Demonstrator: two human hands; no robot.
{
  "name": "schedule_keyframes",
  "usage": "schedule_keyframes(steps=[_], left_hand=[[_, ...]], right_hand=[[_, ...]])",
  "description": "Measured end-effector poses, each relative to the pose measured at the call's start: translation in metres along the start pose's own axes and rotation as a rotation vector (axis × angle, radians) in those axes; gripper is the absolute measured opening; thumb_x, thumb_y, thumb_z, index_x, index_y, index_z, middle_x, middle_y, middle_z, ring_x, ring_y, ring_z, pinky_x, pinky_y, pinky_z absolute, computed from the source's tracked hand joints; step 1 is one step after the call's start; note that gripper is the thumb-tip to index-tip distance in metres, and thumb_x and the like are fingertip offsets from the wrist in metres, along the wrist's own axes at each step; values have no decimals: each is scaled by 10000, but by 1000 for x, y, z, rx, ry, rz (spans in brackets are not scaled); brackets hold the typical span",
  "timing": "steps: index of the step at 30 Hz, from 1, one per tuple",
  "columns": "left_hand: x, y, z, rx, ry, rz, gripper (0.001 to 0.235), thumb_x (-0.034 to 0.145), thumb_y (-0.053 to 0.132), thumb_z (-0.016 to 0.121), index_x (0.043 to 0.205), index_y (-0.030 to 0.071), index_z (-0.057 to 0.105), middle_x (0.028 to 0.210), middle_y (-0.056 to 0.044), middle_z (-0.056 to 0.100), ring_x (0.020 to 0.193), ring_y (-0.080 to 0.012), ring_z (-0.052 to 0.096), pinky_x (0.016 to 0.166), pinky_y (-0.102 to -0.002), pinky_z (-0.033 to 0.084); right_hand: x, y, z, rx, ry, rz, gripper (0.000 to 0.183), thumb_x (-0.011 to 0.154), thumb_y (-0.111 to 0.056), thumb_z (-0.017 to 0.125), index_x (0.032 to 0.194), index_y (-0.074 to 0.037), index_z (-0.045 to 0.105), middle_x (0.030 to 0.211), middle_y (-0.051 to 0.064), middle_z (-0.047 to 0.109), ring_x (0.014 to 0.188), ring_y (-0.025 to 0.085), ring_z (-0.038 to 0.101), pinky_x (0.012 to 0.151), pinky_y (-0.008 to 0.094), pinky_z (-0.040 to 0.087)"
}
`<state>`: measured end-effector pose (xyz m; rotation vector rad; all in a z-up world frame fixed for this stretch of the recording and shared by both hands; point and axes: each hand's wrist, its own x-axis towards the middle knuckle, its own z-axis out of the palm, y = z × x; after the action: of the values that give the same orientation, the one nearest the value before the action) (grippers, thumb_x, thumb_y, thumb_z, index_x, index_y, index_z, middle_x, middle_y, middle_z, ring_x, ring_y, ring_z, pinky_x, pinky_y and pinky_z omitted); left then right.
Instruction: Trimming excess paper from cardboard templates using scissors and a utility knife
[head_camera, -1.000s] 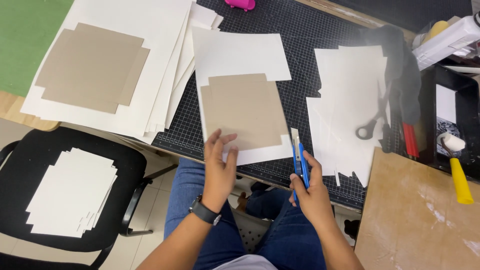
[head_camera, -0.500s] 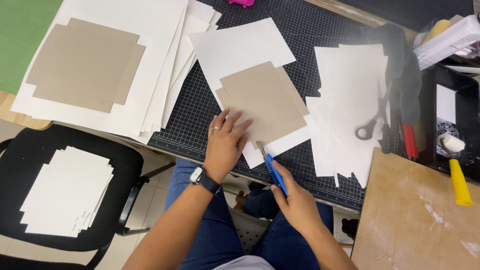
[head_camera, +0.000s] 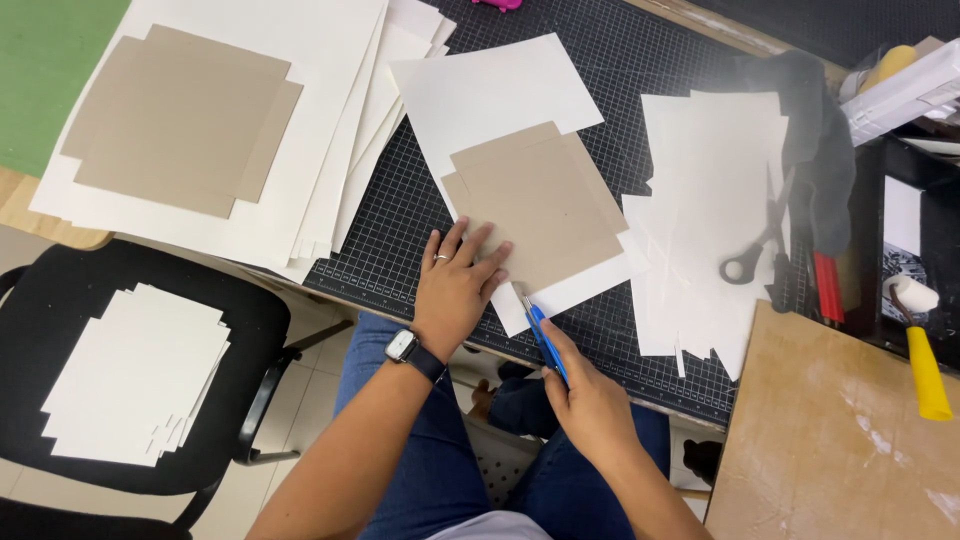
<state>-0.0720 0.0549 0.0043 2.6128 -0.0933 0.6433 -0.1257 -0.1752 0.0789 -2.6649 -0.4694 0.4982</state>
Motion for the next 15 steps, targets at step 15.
schedule_keyframes(steps=[15], left_hand=[[-2,1,-9,32,-265,-97,460,994,511,595,1437,391,602,1578,28,477,1555,-284,255,1264,-574,93]], right_hand=[[4,-25,-30,-338,-108,-120,667,985,-125,472,1623,-166,284,949,273,733,552,360,724,391,375,499]])
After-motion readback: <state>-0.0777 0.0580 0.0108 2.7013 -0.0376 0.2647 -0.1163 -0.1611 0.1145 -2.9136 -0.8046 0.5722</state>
